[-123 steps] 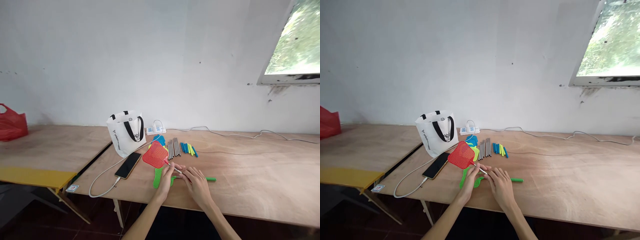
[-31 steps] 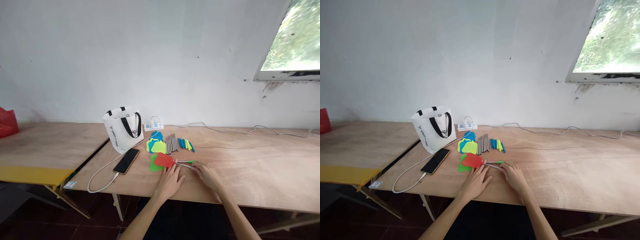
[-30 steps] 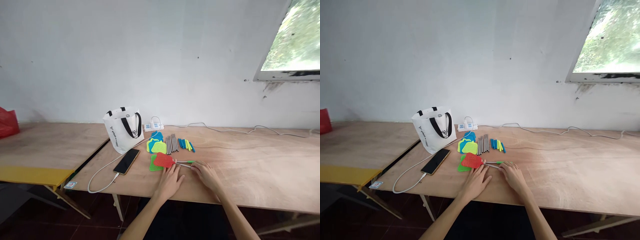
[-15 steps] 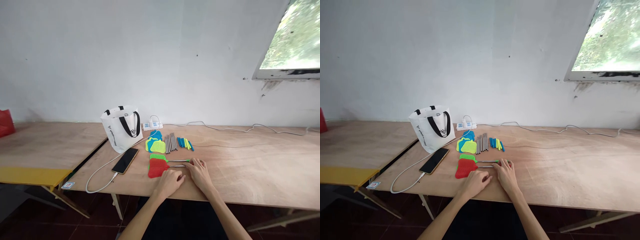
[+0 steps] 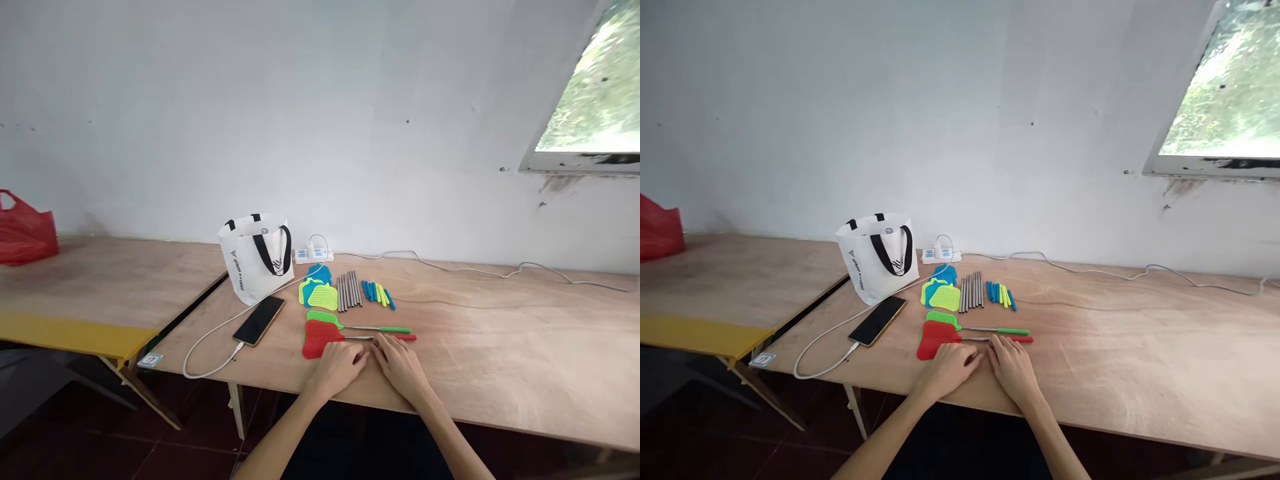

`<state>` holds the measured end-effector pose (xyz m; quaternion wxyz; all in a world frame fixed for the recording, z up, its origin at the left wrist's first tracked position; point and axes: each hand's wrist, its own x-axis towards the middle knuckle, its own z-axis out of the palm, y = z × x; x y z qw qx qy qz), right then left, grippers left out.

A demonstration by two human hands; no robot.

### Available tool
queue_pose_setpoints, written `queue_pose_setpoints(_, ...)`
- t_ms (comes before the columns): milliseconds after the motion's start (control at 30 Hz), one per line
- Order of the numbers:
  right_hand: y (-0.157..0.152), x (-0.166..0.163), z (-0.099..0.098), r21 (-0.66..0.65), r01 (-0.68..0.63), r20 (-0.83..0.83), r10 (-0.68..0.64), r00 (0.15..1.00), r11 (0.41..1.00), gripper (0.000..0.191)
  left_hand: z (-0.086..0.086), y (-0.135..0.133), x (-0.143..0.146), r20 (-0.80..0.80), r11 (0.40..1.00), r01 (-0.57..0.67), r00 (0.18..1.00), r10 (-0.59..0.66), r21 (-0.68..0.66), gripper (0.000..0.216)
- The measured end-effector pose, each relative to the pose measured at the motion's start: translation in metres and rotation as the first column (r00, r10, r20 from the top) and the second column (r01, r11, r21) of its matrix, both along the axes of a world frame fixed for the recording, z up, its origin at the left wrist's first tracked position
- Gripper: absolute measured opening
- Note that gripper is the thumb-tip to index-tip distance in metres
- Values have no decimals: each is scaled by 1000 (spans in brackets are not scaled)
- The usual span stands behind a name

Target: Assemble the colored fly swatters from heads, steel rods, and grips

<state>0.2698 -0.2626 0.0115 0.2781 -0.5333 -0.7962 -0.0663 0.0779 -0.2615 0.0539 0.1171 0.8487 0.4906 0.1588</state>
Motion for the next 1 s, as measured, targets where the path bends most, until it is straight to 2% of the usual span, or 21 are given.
queue_pose_setpoints(133,0,4,-3,-29,-27,-17,26,1000,999,25,-1,-1,0,21,1000,2,1000,-3,16,32)
queue_pose_setpoints(367,-2,4,4,-94,-53,-28,51,998,994,24,0,0,-1,5,1000,14,1000,-15,25,37)
queue_pose_setpoints(1000,1,3,2,-31,-33,8,33,999,999,21,0,0,-1,-18,1000,-2,1000,2,5,34)
